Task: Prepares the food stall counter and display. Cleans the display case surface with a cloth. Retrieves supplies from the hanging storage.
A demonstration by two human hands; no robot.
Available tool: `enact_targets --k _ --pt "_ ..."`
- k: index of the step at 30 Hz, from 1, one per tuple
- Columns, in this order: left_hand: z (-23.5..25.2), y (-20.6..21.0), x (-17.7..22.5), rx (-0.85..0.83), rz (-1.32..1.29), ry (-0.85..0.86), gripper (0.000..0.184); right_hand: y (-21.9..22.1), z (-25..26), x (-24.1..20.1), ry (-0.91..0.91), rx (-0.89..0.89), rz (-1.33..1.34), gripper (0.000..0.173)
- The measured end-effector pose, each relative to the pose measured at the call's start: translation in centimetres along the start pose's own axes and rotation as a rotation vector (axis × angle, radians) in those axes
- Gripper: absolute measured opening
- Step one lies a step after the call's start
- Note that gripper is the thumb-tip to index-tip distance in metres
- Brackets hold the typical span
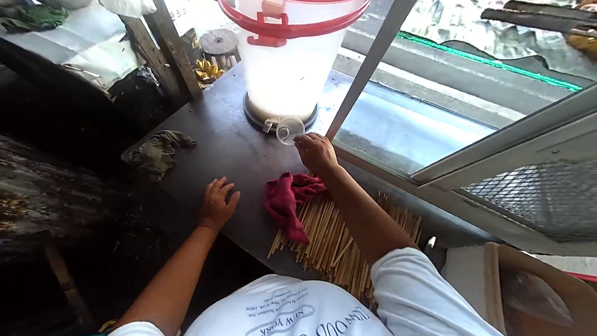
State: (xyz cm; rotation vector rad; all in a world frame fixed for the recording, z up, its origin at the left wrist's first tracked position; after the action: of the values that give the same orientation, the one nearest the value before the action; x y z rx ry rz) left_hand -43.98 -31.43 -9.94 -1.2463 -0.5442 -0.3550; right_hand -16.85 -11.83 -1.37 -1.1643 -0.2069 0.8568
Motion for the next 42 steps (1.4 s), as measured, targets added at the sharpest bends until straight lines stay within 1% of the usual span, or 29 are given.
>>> enact_targets --k 2,4,7,9,10,11,13,14,15,16,18,20,21,22,24,25,26,27,28,30,31,33,34,35,38,40,42 --pt "0.0 0.1 -0.1 0.021 -0.012 0.009 0.047 -1.2 -1.0 -2.1 -0.195 0.105 -0.050 0.022" --pt "0.1 0.1 -0.2 0.041 -0.025 0.013 0.046 -2.8 -1.6 -4.5 -0.319 0.161 -0.113 0.023" --pt "0.2 -0.1 -0.3 0.068 -0.064 0.023 0.046 -4.7 -1.8 -8.1 -0.409 0.186 -0.152 0.026" --pt "-0.1 -0.1 -0.6 0.066 -0.107 0.046 0.047 -5.3 -1.9 -10.7 -0.392 0.138 -0.098 0.026" --pt "-0.3 -0.1 -0.7 0.048 -0.134 0.057 0.047 -5.5 -1.9 -12.2 -0.348 0.074 -0.031 0.026" --pt "-0.5 -0.2 -0.8 0.034 -0.165 0.063 0.047 -5.5 -1.7 -13.7 -0.283 -0.027 0.051 0.025" --pt "-0.9 -0.8 -0.8 0.046 -0.293 0.072 0.048 -4.9 -0.2 -16.8 -0.146 -0.308 0.225 0.025" --pt "-0.8 -1.5 -0.8 0.061 -0.393 0.073 0.048 -4.3 1.3 -18.4 -0.115 -0.443 0.291 0.029" --pt "-0.6 -2.3 -0.8 0.045 -0.501 0.079 0.046 -3.5 3.1 -20.0 -0.116 -0.538 0.318 0.031" --pt "-0.5 -3.2 -0.8 -0.009 -0.598 0.100 0.043 -2.6 5.1 -21.7 -0.144 -0.603 0.311 0.033" --pt "-0.2 -4.5 -1.6 -0.127 -0.645 0.163 0.037 -0.3 9.8 -25.8 -0.225 -0.700 0.266 0.035" --pt "0.4 -5.6 -3.0 -0.145 -0.599 0.265 0.030 2.3 15.3 -30.6 -0.294 -0.662 0.311 0.034" --pt "1.0 -6.4 -3.5 -0.132 -0.586 0.313 0.028 3.3 18.2 -33.0 -0.290 -0.647 0.363 0.035" --pt "1.7 -7.3 -4.0 -0.119 -0.577 0.345 0.026 4.2 20.8 -35.2 -0.254 -0.663 0.406 0.036" --pt "3.5 -8.7 -5.9 -0.073 -0.510 0.387 0.026 5.8 24.3 -38.6 -0.112 -0.826 0.392 0.037" --pt "4.4 -9.2 -7.2 -0.075 -0.465 0.379 0.026 5.8 25.3 -40.0 -0.058 -0.919 0.347 0.037" --pt "5.4 -9.7 -8.6 -0.099 -0.424 0.353 0.028 5.2 26.0 -41.0 -0.040 -0.958 0.306 0.037" --pt "6.3 -10.2 -9.9 -0.137 -0.389 0.320 0.029 3.9 26.7 -41.7 -0.056 -0.940 0.272 0.036" --pt "7.1 -10.7 -10.9 -0.180 -0.367 0.288 0.031 2.4 27.4 -42.0 -0.105 -0.873 0.234 0.037" --pt "7.8 -12.7 -11.7 -0.211 -0.418 0.273 0.030 -1.2 28.4 -41.5 -0.240 -0.655 0.148 0.035" --pt "8.1 -14.3 -11.7 -0.167 -0.459 0.314 0.028 -3.0 28.6 -40.5 -0.284 -0.529 0.129 0.030" --pt "8.7 -18.7 -11.4 0.046 -0.550 0.446 0.022 -6.4 28.4 -37.8 -0.305 -0.295 0.088 0.021" --pt "9.5 -21.7 -11.2 0.146 -0.578 0.497 0.021 -7.9 28.2 -36.4 -0.313 -0.206 0.066 0.020" --pt "10.6 -25.1 -10.7 0.234 -0.569 0.556 0.022 -9.3 28.2 -35.0 -0.320 -0.154 0.039 0.020" --pt "15.2 -34.6 -7.2 0.431 -0.379 0.731 0.027 -12.8 28.3 -31.9 -0.336 -0.086 -0.051 0.021" --pt "18.8 -39.1 -3.5 0.495 -0.218 0.841 0.030 -15.1 28.1 -31.5 -0.327 -0.046 -0.136 0.021" --pt "22.8 -42.4 1.0 0.523 -0.112 0.943 0.034 -16.9 28.0 -31.3 -0.296 0.013 -0.187 0.020"
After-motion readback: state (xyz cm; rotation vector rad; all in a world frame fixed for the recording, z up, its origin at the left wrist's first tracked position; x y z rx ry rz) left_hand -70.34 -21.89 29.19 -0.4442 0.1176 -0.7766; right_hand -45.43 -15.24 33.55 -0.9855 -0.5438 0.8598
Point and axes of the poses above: each hand's wrist, its own z-axis towards the middle knuckle, its own y-axis out of the palm, x = y × z, the point moved 1 cm from there along z, towards the middle knuckle, and after that the axes turned 5 degrees about -z, right-handed, at the moved point
